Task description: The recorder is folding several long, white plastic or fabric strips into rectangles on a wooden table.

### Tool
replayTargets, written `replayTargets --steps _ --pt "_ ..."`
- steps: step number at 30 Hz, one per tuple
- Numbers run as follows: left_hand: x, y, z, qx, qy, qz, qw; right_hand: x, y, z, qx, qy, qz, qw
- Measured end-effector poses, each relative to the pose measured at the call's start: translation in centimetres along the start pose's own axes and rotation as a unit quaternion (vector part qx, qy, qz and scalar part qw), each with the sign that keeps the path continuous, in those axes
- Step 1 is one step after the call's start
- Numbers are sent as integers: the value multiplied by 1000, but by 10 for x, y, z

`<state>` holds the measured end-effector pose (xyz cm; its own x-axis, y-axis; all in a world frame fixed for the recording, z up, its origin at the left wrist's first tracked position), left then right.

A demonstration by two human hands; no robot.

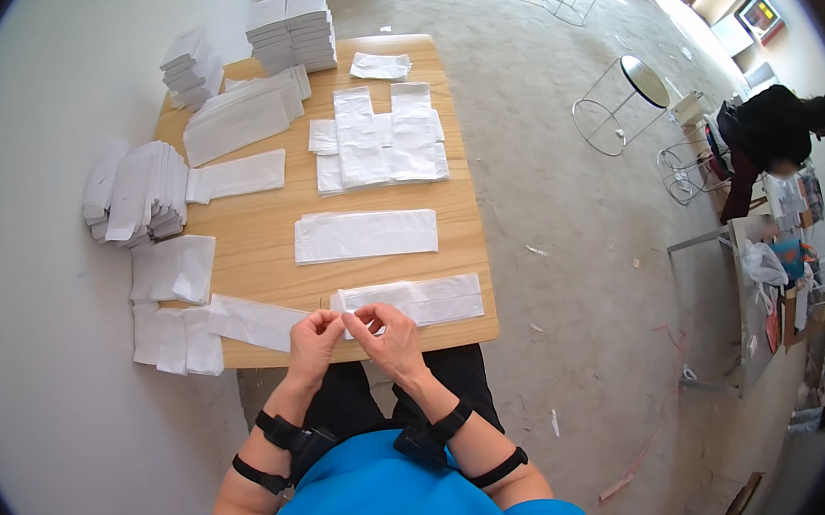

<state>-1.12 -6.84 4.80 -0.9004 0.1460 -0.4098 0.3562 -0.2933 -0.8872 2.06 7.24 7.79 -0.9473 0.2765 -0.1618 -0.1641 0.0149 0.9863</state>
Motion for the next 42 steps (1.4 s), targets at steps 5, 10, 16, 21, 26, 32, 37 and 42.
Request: replayTargets --steps 5,10,16,21,26,32,37,42 --pt "-9 6 -41 54 78 -60 994 5 -37 22 7 -89 -61 994" --pt "-9 7 -24 219 -33 -168 961 17 -62 43 -127 -137 -43 982" --pt "8 18 -17 303 -29 -214 928 25 -80 52 -163 -171 -24 971" --pt "14 27 -13 326 -47 -231 916 27 -86 51 -173 -169 -37 970" --pt "13 22 -9 306 -33 -225 924 26 -80 53 -181 -172 -38 968" --pt "18 28 19 101 -56 -109 987 20 -65 52 -217 -204 65 952" --pt "36 41 12 -160 89 62 981 34 -84 36 141 -163 -101 971" --pt "45 62 3 -132 83 123 980 39 -108 33 142 -159 -149 966"
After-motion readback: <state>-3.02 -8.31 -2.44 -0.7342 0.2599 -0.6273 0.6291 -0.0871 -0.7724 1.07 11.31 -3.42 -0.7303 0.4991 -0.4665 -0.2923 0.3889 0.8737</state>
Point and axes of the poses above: each hand's wrist, its own x-axis towards the middle knuckle, its own z-axis out of the back of the hand, y = z × x, the point moved 3 cm from there along x, towards the middle knuckle, and after that the axes turned 13 degrees about x, right-handed, at the moved point
